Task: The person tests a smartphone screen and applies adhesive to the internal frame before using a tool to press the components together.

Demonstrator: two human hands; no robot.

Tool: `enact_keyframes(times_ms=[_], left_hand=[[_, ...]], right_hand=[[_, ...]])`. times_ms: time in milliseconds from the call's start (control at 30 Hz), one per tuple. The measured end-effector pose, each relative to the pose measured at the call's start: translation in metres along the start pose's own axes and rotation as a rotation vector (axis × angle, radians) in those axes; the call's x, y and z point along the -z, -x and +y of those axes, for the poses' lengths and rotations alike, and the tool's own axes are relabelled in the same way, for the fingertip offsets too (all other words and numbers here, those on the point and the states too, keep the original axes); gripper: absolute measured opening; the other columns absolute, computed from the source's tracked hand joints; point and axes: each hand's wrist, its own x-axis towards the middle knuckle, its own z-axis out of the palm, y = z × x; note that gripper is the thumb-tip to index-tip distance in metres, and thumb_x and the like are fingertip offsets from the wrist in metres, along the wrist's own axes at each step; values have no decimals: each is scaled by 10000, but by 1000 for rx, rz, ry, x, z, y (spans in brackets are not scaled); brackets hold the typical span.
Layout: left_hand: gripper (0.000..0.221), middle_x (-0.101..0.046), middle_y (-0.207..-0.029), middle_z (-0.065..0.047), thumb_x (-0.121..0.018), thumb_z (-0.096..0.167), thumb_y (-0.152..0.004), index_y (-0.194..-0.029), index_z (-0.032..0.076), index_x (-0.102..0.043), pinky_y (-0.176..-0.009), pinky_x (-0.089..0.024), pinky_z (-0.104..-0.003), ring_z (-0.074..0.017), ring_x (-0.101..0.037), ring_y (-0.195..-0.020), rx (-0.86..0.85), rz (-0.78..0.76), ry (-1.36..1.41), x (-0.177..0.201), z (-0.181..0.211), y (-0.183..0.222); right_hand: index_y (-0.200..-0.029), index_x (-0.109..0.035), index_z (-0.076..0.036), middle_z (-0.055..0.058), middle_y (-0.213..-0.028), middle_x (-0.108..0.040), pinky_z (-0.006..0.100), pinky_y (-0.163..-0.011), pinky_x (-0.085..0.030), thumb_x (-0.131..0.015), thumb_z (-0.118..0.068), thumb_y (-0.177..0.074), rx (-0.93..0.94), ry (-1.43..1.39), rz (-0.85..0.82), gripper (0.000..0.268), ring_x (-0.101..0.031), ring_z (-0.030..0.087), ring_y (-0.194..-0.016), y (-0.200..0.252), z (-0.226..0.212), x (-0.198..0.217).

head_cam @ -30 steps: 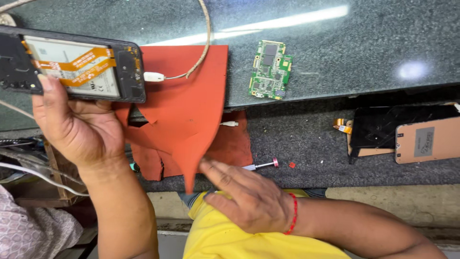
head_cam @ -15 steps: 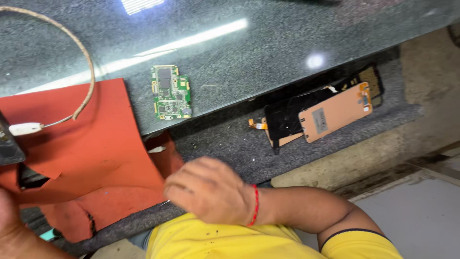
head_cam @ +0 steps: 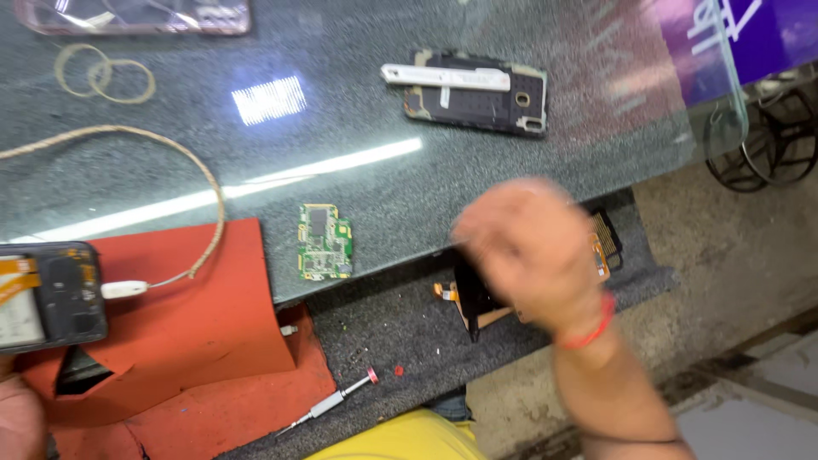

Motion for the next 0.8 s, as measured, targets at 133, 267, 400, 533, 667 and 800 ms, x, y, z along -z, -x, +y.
enact_keyframes(times_ms=[133, 267, 400, 533, 667, 800], left_hand=[[320, -559, -1447, -145, -495, 209, -1240, -1463, -19, -473, -1075, -501, -353, -237, -580, -1298, -9, 5, -1, -2, 1, -1], [329, -555, -1454, -139, -491, 218, -1238, -1471, -14, -470, -1066, -500, -340, -231, -576, -1304, -21, 23, -8, 2, 3, -4], [338, -551, -1462, -133, -486, 227, -1237, -1478, -9, -467, -1057, -498, -328, -225, -572, -1310, -23, 38, -30, 9, 4, -2], [347, -547, -1469, -127, -482, 236, -1235, -1485, -4, -465, -1049, -496, -315, -219, -568, -1317, -5, 32, -49, 15, 3, -7], [356, -543, -1477, -122, -477, 245, -1233, -1493, 2, -462, -1040, -495, -302, -213, -564, -1323, -13, 38, -53, 18, 2, -9], [365, -539, -1485, -116, -473, 255, -1232, -1500, 7, -459, -1031, -493, -289, -207, -560, -1329, -22, 34, -70, 19, 6, -12]], right_hand=[[-1168, -702, -19, 125, -1190, -701, 373, -821, -547, -821, -129, -882, -161, 74, -87, 329, -669, 303, -1050, -52, 61, 26], [-1238, -714, -10, 130, -1193, -688, 398, -945, -525, -819, -148, -931, -74, 100, -120, 352, -655, 314, -1097, -75, 92, 18], [-1129, -765, -49, 126, -1090, -664, 410, -912, -509, -818, -141, -928, -26, 204, -94, 228, -619, 332, -1040, -80, 100, 3], [-1181, -747, -55, 95, -1087, -661, 373, -882, -506, -777, -113, -1024, -143, 77, -27, 170, -632, 273, -1037, -79, 101, 12], [-1118, -743, -71, 81, -1059, -671, 362, -913, -513, -805, -142, -903, 13, 2, -85, 235, -636, 258, -1018, -58, 64, 8], [-1070, -784, -114, 50, -1005, -688, 382, -857, -507, -863, -219, -840, -6, 69, -183, 264, -631, 253, -957, -46, 26, -22]])
